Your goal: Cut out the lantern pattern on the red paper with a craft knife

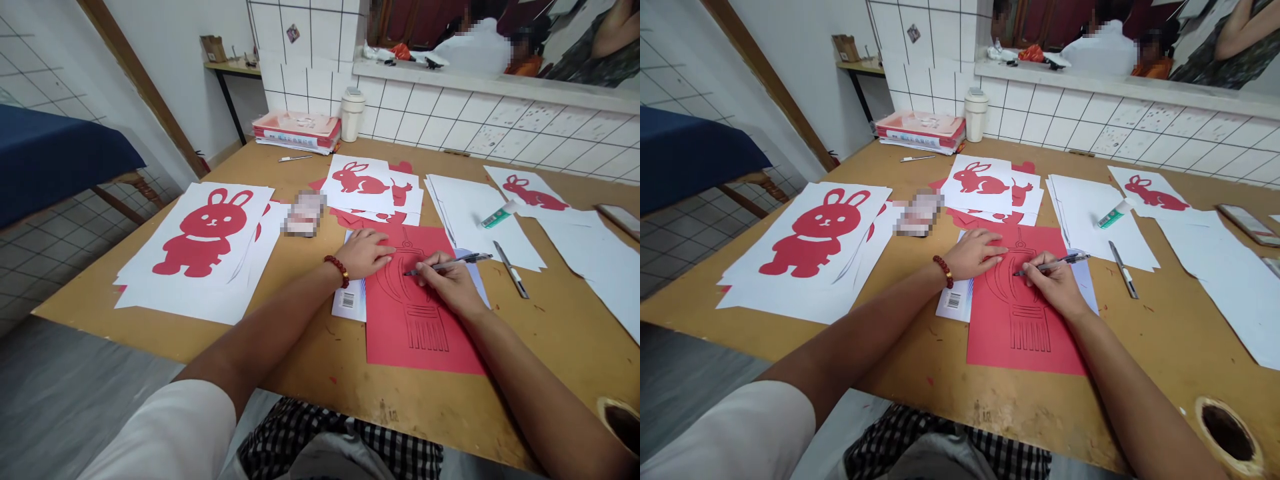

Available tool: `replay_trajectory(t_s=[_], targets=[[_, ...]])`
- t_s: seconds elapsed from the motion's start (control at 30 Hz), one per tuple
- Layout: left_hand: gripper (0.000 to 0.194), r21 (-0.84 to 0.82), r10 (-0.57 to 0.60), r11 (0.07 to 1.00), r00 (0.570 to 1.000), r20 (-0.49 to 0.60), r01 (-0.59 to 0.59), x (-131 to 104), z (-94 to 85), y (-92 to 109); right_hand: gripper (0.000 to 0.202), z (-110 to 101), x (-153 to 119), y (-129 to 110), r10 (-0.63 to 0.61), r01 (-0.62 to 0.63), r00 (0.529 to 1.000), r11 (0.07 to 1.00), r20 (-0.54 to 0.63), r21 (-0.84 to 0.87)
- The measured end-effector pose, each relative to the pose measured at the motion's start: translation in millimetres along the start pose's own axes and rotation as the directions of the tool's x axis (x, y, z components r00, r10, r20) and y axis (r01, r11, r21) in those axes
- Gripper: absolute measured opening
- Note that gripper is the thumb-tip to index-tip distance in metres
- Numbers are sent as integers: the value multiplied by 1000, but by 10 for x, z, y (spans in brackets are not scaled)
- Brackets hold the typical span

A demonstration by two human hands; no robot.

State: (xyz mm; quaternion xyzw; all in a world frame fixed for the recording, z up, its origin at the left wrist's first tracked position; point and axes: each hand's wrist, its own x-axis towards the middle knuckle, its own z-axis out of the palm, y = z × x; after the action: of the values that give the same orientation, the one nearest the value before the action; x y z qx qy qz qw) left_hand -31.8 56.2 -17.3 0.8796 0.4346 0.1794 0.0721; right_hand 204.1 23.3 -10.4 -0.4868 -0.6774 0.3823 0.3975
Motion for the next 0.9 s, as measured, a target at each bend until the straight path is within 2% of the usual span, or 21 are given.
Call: replay_trajectory(t_s=[0.2, 0.9], targets=[[33, -2, 7, 1000, 1000, -7, -7, 3, 14, -16, 36, -6, -3, 11, 41, -41, 999, 999, 0, 13], [34, 8, -11, 1000, 1000, 21, 10, -17, -37, 21, 35, -28, -1, -2, 30, -31, 999, 999, 37, 29]])
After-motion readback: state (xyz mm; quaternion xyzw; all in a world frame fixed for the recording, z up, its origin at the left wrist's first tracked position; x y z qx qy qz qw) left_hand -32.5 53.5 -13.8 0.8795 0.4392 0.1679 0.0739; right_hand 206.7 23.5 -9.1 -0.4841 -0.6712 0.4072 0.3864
